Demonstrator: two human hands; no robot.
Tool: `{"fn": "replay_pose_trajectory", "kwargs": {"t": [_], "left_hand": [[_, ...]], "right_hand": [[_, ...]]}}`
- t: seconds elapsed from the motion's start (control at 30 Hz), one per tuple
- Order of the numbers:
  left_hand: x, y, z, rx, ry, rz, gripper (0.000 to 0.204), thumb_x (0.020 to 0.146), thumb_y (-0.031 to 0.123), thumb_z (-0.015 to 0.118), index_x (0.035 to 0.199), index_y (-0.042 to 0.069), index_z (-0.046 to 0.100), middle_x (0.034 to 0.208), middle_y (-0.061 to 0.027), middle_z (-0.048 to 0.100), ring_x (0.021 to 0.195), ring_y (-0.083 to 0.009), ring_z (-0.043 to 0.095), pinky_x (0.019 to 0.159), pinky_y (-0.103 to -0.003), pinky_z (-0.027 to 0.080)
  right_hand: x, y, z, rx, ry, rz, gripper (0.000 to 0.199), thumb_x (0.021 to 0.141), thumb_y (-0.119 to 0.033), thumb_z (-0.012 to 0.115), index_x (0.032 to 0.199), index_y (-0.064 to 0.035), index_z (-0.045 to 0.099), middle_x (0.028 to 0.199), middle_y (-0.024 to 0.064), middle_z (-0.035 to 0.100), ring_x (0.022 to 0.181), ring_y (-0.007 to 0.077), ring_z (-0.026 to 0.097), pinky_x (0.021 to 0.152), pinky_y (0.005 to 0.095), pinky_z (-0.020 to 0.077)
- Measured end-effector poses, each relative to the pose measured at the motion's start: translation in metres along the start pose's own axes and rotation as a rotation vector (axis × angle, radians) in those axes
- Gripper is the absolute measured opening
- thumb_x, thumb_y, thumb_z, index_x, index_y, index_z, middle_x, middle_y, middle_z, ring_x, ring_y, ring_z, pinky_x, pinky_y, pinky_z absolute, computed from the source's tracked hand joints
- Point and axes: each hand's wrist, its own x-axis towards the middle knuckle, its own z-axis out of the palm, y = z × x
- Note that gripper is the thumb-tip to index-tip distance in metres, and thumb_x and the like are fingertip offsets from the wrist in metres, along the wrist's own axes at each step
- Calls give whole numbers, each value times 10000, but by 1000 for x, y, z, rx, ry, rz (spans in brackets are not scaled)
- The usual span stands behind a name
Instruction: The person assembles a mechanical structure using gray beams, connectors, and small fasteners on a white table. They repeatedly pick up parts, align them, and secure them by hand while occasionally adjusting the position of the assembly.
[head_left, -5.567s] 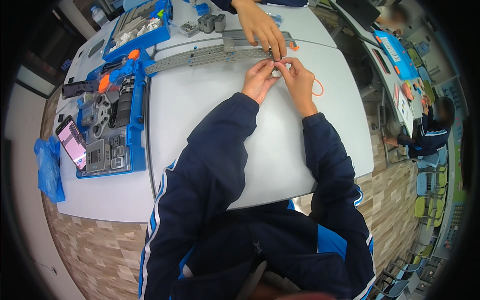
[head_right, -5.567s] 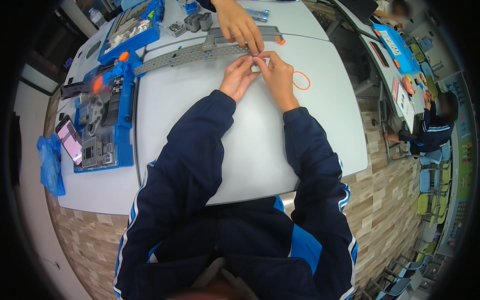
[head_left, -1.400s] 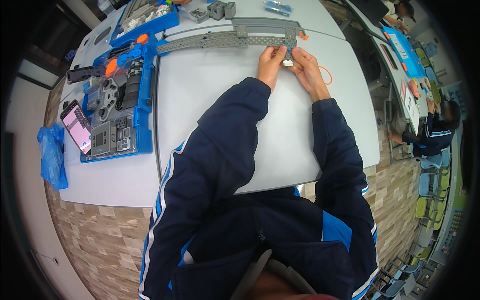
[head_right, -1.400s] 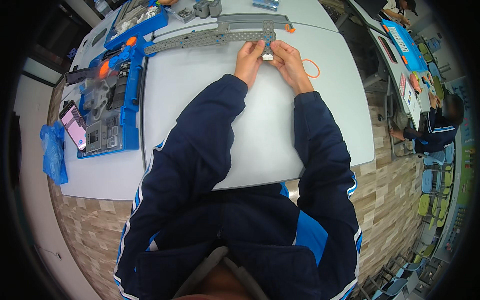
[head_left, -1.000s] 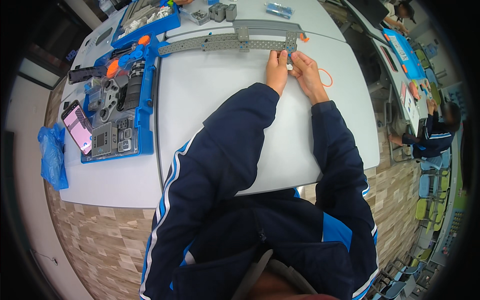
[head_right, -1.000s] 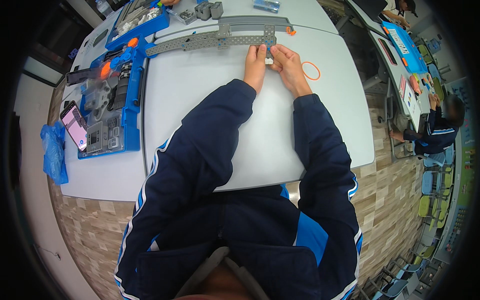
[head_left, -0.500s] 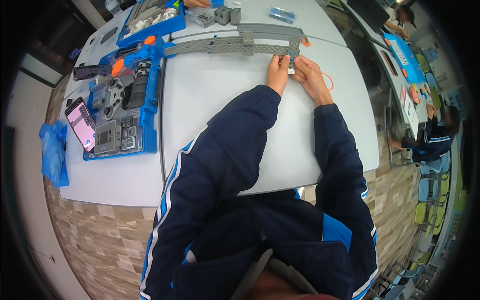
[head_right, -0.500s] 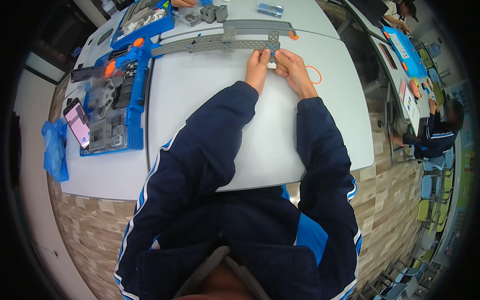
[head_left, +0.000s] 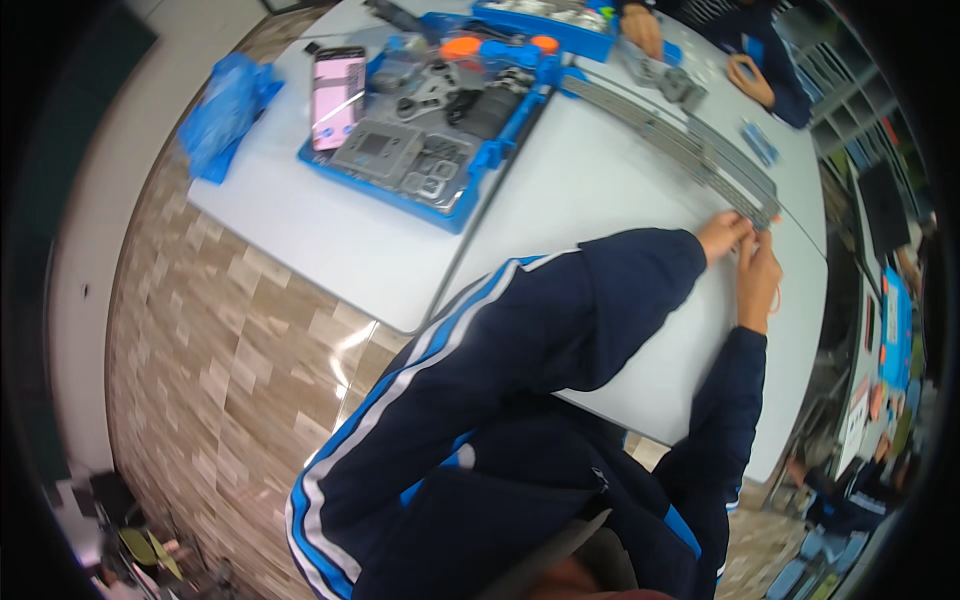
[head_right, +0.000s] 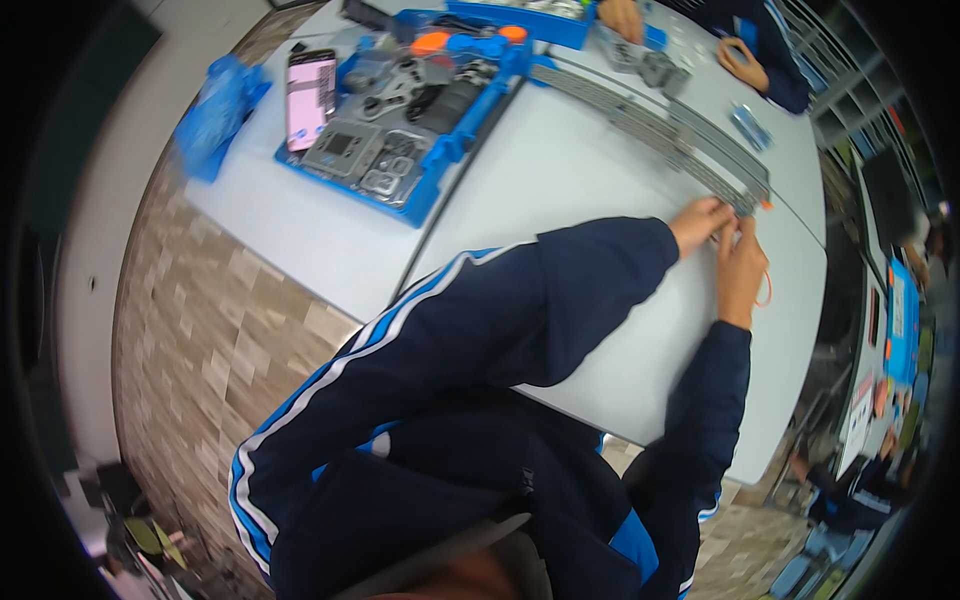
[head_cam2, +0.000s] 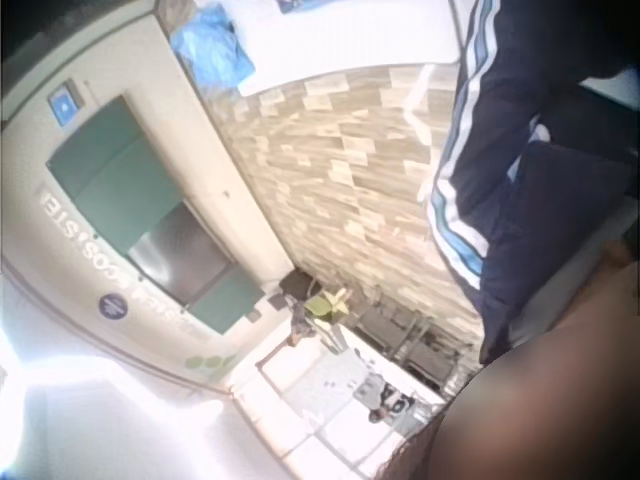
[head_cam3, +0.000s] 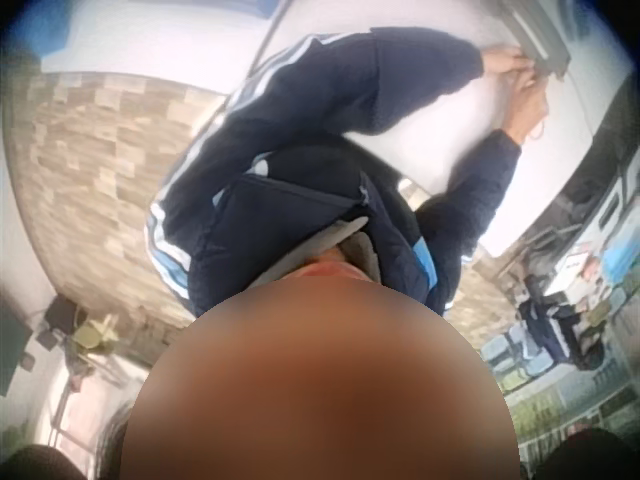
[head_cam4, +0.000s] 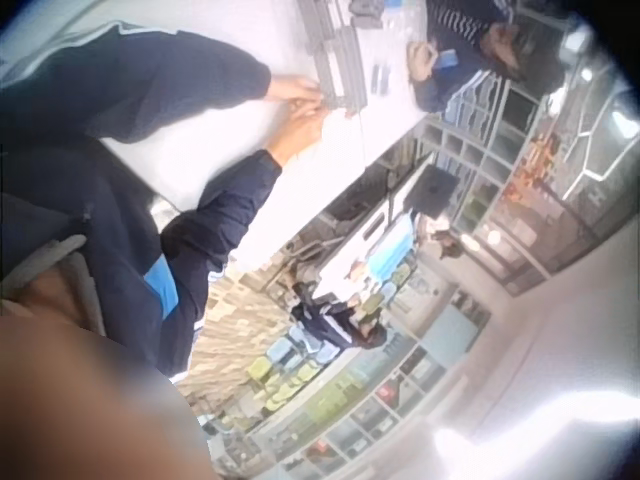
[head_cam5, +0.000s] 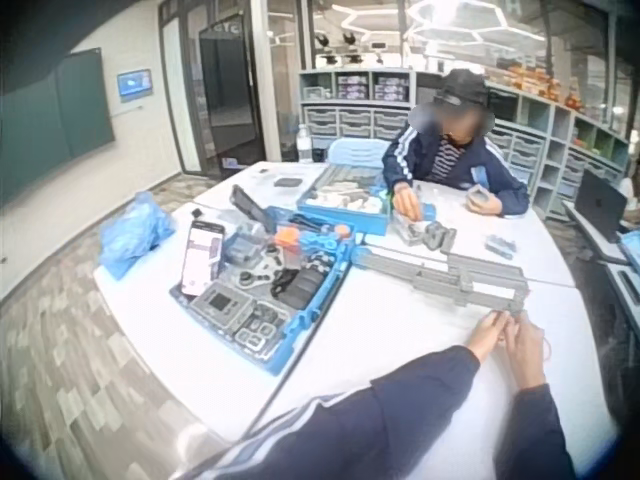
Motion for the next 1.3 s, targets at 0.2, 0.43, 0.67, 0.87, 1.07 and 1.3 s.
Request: {"fn": "replay_pose_trajectory", "kwargs": {"t": [0.2,0.43,0.67,0.87,1.07,1.3], "left_hand": [[0,-3,4,64,28,-24,225,1002,220,467,1078,38,577,932,-39,648,801,-118,587,690,-287,460],[3,-10,7,-21,89,47,178,988,165,491,1036,21,584,910,-53,635,800,-122,577,697,-286,472],[4,-13,7,35,190,128,199,983,136,484,980,-4,625,835,-33,614,764,-103,548,698,-273,457],[9,-21,5,114,215,167,223,982,169,495,963,3,643,778,4,582,718,-73,480,650,-265,408],[13,-25,7,82,246,215,278,951,233,527,848,-10,612,649,-34,535,620,-116,492,572,-315,402],[2,-14,9,75,209,193,271,962,226,540,815,8,604,693,3,501,650,-84,442,587,-280,385]], "right_hand": [[2,3,1,72,-19,-4,183,946,-205,579,917,-27,552,739,156,644,655,325,648,573,377,483],[4,-7,-1,218,27,-28,172,902,-133,624,816,-6,547,619,106,569,524,169,545,508,306,437],[7,3,-3,310,49,32,164,903,-111,598,786,-18,531,580,3,457,490,95,354,463,252,300],[8,9,-3,1298,39,591,249,943,-129,499,707,-81,433,599,-34,312,507,70,244,485,241,209],[10,25,-14,2047,-127,588,262,937,-112,472,700,-92,362,610,-20,288,540,81,239,510,247,232],[3,43,-5,2222,4,686,191,903,-56,486,739,-50,389,732,25,364,586,85,284,546,241,272]]}}
